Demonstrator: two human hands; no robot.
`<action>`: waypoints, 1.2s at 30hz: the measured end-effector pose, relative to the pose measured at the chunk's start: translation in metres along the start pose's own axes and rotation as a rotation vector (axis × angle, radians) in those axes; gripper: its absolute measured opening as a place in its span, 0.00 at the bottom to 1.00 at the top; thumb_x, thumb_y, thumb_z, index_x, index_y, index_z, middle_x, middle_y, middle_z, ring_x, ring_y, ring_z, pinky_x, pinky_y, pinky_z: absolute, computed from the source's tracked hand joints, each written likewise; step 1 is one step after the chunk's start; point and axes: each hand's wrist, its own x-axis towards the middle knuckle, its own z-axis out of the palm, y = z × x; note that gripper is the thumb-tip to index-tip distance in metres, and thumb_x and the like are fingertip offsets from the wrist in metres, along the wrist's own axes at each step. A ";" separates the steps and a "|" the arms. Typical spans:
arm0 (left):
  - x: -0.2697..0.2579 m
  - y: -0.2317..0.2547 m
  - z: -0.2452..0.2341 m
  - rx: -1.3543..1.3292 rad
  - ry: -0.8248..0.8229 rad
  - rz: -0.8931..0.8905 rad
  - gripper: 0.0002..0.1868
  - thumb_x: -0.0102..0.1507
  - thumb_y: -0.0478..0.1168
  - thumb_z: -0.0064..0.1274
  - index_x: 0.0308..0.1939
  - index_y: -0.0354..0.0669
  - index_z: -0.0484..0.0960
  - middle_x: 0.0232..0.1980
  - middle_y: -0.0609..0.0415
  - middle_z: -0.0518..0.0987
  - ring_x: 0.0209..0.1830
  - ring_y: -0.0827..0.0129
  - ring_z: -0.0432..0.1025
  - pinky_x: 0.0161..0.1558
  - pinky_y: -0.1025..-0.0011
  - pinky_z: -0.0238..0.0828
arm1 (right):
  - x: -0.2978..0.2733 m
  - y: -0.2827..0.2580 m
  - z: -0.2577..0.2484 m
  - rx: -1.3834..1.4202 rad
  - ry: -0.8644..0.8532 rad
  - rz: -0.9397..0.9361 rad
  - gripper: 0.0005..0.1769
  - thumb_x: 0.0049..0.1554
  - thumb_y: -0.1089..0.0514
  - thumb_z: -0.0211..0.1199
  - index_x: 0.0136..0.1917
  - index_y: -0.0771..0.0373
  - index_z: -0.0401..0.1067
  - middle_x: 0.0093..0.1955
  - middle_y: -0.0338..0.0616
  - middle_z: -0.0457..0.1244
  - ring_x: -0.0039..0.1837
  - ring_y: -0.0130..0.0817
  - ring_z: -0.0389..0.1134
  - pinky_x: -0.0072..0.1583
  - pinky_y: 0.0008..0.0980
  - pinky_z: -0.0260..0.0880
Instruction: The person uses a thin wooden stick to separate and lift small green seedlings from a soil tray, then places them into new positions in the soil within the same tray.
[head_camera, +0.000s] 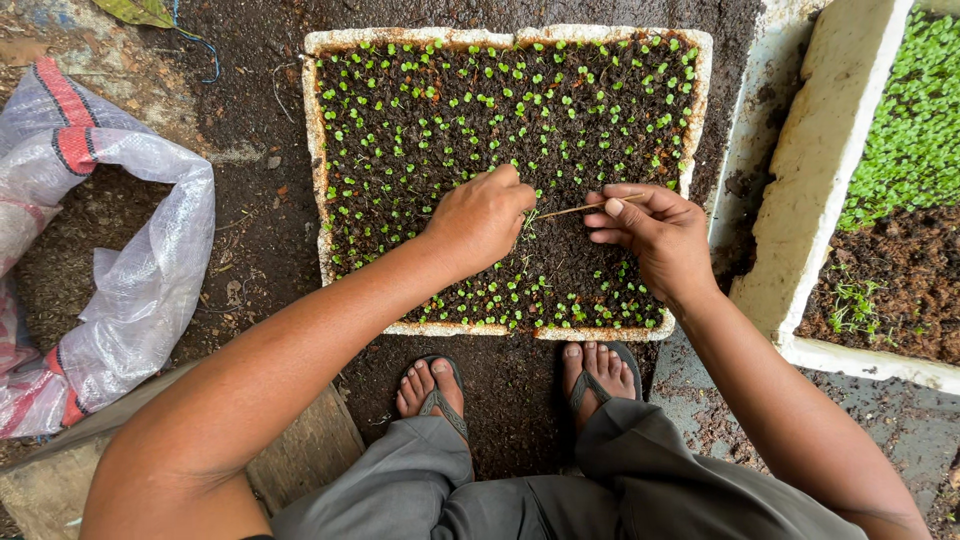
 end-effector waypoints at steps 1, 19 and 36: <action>0.001 0.000 0.002 0.000 0.001 -0.001 0.09 0.66 0.29 0.51 0.49 0.37 0.83 0.38 0.52 0.74 0.41 0.65 0.77 0.46 0.67 0.77 | 0.002 0.001 0.000 0.000 -0.002 0.000 0.09 0.62 0.68 0.60 0.56 0.71 0.72 0.53 0.58 0.70 0.49 0.38 0.76 0.50 0.33 0.84; 0.001 0.009 -0.006 0.037 -0.043 0.001 0.08 0.66 0.29 0.50 0.45 0.42 0.84 0.38 0.55 0.69 0.40 0.67 0.74 0.45 0.67 0.77 | 0.002 0.000 -0.003 0.238 0.027 0.115 0.10 0.60 0.67 0.61 0.56 0.71 0.73 0.52 0.60 0.71 0.49 0.43 0.77 0.51 0.39 0.84; -0.010 0.005 0.021 -0.751 -0.049 -0.211 0.06 0.63 0.31 0.55 0.41 0.31 0.83 0.33 0.52 0.76 0.32 0.76 0.70 0.34 0.74 0.71 | -0.018 -0.001 0.022 -0.300 -0.309 -0.157 0.11 0.54 0.69 0.70 0.52 0.68 0.78 0.43 0.49 0.66 0.41 0.26 0.65 0.39 0.20 0.66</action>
